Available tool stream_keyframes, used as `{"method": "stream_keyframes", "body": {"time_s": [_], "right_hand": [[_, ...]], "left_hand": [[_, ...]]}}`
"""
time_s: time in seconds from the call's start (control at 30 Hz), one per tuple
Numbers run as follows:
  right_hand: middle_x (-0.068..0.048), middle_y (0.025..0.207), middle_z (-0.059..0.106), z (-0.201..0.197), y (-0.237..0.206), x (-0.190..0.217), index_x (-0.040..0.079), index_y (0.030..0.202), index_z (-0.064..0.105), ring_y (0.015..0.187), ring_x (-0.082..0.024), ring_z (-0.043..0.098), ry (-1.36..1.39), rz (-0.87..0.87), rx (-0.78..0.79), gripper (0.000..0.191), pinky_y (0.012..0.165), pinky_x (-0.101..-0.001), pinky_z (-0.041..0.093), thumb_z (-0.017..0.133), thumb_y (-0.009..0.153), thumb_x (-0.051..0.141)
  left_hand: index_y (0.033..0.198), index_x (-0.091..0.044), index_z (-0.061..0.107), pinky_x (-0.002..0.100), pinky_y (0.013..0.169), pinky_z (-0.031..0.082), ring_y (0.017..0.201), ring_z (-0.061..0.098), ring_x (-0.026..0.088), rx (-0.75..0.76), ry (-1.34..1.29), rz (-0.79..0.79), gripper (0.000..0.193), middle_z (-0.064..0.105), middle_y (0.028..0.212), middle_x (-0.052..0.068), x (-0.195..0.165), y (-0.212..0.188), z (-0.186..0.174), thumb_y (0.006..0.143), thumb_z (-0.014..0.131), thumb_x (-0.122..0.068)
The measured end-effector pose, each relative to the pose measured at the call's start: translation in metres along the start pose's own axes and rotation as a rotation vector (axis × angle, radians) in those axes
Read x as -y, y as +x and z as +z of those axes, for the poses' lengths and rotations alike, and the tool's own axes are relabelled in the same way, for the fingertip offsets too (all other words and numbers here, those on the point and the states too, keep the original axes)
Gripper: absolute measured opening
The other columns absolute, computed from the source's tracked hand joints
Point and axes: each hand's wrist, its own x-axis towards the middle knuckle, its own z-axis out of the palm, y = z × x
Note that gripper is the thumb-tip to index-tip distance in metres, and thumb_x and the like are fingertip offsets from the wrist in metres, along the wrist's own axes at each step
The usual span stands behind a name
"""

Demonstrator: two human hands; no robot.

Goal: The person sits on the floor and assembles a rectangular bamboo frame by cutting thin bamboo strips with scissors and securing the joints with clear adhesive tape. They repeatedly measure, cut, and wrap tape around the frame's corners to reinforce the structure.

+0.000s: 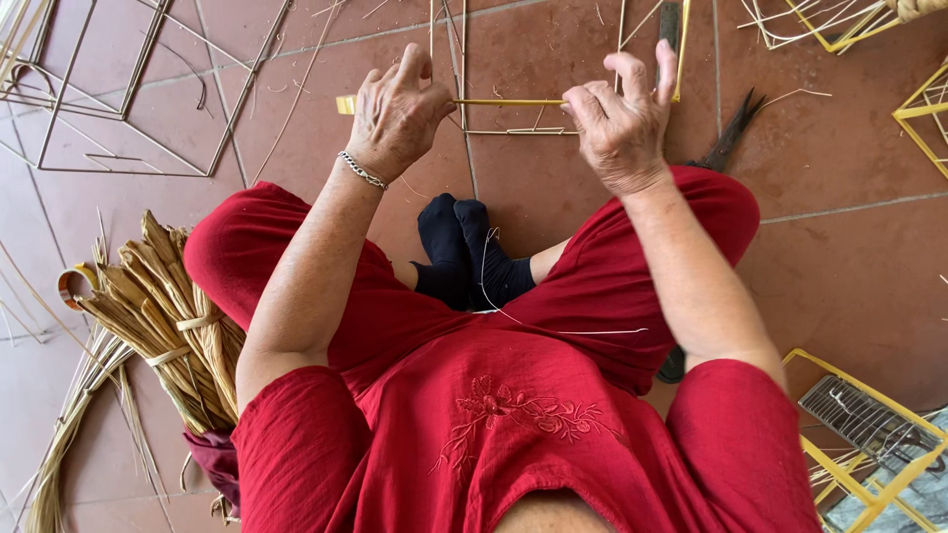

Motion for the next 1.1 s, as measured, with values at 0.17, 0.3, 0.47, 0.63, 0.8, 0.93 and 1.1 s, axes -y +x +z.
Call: {"method": "stream_keyframes", "body": {"time_s": [0.17, 0.3, 0.47, 0.63, 0.8, 0.93, 1.1], "right_hand": [[0.004, 0.125, 0.071, -0.025, -0.015, -0.060, 0.014, 0.097, 0.070, 0.136, -0.027, 0.053, -0.156, -0.217, 0.026, 0.008, 0.125, -0.0637, 0.023, 0.078, 0.096, 0.018], [0.001, 0.139, 0.069, -0.052, -0.026, -0.100, 0.014, 0.094, 0.069, 0.140, -0.028, 0.049, -0.233, -0.219, 0.049, 0.008, 0.123, -0.0596, 0.023, 0.076, 0.098, 0.016], [-0.009, 0.147, 0.061, -0.049, -0.018, -0.111, 0.015, 0.097, 0.074, 0.140, -0.034, 0.046, -0.144, -0.097, 0.020, 0.006, 0.121, -0.0601, 0.028, 0.073, 0.091, 0.012], [-0.018, 0.152, 0.054, -0.030, 0.015, -0.098, 0.013, 0.116, 0.073, 0.138, -0.037, 0.046, -0.096, 0.133, -0.035, 0.030, 0.115, -0.0540, 0.035, 0.072, 0.087, 0.006], [-0.018, 0.140, 0.060, -0.033, 0.003, -0.049, 0.002, 0.139, 0.062, 0.133, -0.034, 0.056, 0.272, 0.420, -0.166, 0.049, 0.113, -0.0479, 0.044, 0.069, 0.090, -0.001], [-0.002, 0.090, 0.075, -0.021, -0.020, 0.002, 0.005, 0.109, 0.075, 0.082, -0.009, 0.068, 0.791, 0.910, 0.158, 0.026, 0.075, -0.0239, 0.054, 0.067, 0.110, 0.030], [-0.004, 0.098, 0.069, -0.006, -0.032, 0.025, 0.003, 0.117, 0.072, 0.086, -0.009, 0.061, 1.407, 1.161, -0.002, 0.019, 0.076, -0.0252, 0.051, 0.062, 0.109, 0.018]], "left_hand": [[0.091, -0.016, 0.071, 0.037, 0.069, 0.045, 0.089, 0.060, 0.018, -0.015, -0.017, 0.033, 0.017, 0.051, 0.110, 0.005, -0.009, -0.008, -0.007, 0.099, 0.079, -0.029], [0.095, -0.014, 0.071, 0.037, 0.068, 0.045, 0.088, 0.060, 0.019, -0.016, -0.072, 0.053, 0.016, 0.050, 0.111, 0.008, -0.024, -0.008, -0.009, 0.098, 0.078, -0.027], [0.091, -0.015, 0.070, 0.038, 0.071, 0.048, 0.084, 0.063, 0.018, 0.007, -0.029, 0.125, 0.003, 0.055, 0.116, 0.007, -0.050, -0.010, -0.013, 0.091, 0.072, -0.016], [0.088, -0.011, 0.068, 0.039, 0.066, 0.052, 0.072, 0.065, 0.020, 0.017, -0.103, 0.095, 0.011, 0.054, 0.092, 0.005, -0.101, -0.014, 0.004, 0.095, 0.071, -0.019], [0.076, -0.011, 0.060, 0.042, 0.061, 0.054, 0.066, 0.067, 0.025, -0.053, -0.155, -0.061, 0.023, 0.054, 0.087, 0.007, -0.127, 0.008, 0.031, 0.094, 0.071, -0.022], [0.075, -0.009, 0.060, 0.045, 0.056, 0.053, 0.060, 0.066, 0.029, -0.081, -0.234, -0.198, 0.028, 0.053, 0.086, 0.010, -0.147, 0.036, 0.048, 0.095, 0.071, -0.025], [0.113, -0.005, 0.062, 0.043, 0.067, 0.057, 0.081, 0.069, 0.031, -0.128, -0.533, -0.126, 0.034, 0.055, 0.116, 0.012, -0.163, 0.043, 0.046, 0.086, 0.077, -0.017]]}}
